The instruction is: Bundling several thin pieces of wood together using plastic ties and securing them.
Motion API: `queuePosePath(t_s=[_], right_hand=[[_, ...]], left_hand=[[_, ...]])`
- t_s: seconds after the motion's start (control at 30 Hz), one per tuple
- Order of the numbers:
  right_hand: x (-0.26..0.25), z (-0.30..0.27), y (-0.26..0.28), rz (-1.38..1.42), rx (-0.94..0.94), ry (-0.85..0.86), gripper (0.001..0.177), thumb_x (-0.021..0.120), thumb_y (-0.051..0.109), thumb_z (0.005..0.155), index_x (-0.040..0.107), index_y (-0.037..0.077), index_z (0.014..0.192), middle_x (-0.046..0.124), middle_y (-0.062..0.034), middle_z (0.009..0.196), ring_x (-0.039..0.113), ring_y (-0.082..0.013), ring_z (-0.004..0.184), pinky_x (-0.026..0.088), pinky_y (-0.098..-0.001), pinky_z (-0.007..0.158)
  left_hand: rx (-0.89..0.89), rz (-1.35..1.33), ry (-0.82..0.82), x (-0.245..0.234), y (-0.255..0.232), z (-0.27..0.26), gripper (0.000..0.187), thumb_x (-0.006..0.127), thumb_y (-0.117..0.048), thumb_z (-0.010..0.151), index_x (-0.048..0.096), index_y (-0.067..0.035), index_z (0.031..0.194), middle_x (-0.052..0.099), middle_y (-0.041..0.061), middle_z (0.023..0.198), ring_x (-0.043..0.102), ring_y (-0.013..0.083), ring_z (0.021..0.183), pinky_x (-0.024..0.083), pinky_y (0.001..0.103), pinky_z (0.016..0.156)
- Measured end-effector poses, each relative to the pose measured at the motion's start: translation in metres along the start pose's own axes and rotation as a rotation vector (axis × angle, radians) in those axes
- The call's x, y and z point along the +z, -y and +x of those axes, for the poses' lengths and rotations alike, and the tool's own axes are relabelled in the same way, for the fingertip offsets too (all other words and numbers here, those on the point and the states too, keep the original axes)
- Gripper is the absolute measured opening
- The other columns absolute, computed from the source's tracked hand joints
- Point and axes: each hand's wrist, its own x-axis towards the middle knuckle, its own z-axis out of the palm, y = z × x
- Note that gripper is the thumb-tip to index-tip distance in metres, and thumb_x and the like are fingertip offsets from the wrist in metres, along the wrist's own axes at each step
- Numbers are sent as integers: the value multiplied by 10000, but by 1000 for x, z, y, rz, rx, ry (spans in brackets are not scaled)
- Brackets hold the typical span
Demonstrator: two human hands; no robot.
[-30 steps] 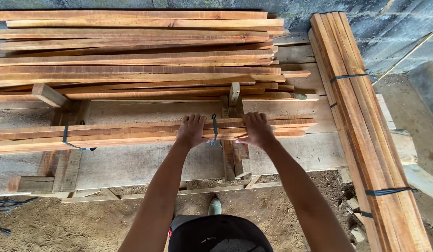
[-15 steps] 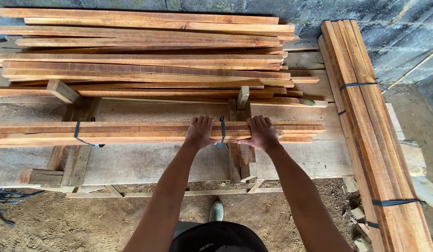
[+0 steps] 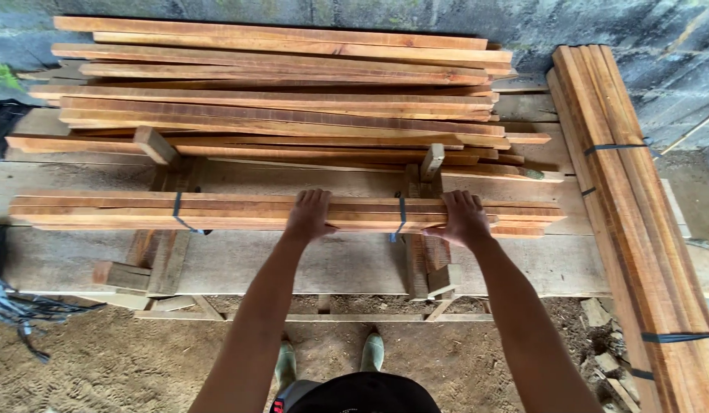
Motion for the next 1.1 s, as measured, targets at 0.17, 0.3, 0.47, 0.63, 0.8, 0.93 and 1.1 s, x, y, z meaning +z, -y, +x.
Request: queuePosePath(t_s=[0.17, 0.3, 0.47, 0.63, 0.8, 0.93, 1.1], right_hand=[[-8, -5, 17, 49, 33, -26, 1056, 838, 759, 523, 582, 137, 1337, 637, -115, 1261, 612, -311, 1243, 411, -485, 1145], [-14, -4, 48, 31, 37, 69, 1270, 779, 828, 564, 370, 161, 1564, 403, -181, 1581, 326, -386, 1528, 204, -646, 1257], [-34, 18, 131, 34, -18, 153, 1327, 839, 749, 581, 254, 157, 1614, 290, -201, 1637, 198, -390, 1573, 138, -658, 1263], [-33, 58, 217, -39, -103, 215, 1350, 857, 760, 578, 265, 136, 1618, 351, -212, 1592, 209, -383, 1564, 87, -634, 1262], [3, 102, 300, -23, -145, 202, 1202, 847, 652, 578, 303, 245, 1570, 564, -42, 1280, 569, -272, 1224, 323, -547, 1129], [12, 113, 311, -32, -93, 139, 966, 834, 618, 576, 471, 285, 1407, 627, -9, 1143, 638, -265, 1103, 439, -497, 969], [-14, 115, 319, -25, -61, 246, 799, 873, 565, 629, 529, 221, 1262, 678, -45, 1142, 670, -273, 1136, 503, -476, 953]], left_hand=[[-74, 86, -74, -3, 104, -53, 1021, 973, -561, 451, 523, -166, 1278, 596, 61, 1154, 595, 257, 1158, 384, 428, 1121], [-107, 88, -46, -18, 145, -77, 1039, 978, -516, 478, 470, -221, 1335, 587, 21, 1194, 583, 229, 1189, 362, 414, 1133], [-101, 78, -45, 3, 151, -70, 1028, 980, -514, 486, 462, -214, 1322, 579, 28, 1195, 574, 242, 1177, 370, 435, 1106], [-85, 106, -52, -6, 145, -69, 1052, 986, -528, 484, 450, -194, 1325, 578, 41, 1187, 570, 245, 1162, 367, 453, 1093], [-7, 105, 29, -19, 152, -74, 1052, 952, -520, 600, 434, -130, 1429, 588, 88, 1238, 575, 284, 1206, 383, 483, 1087], [99, -13, 133, -3, 202, -71, 1027, 949, -339, 632, 357, -180, 1456, 565, 63, 1241, 576, 282, 1208, 409, 453, 1079], [2, 61, 107, -23, 238, -88, 799, 814, -532, 584, 512, -161, 1223, 641, 66, 1136, 674, 284, 1100, 503, 479, 924]])
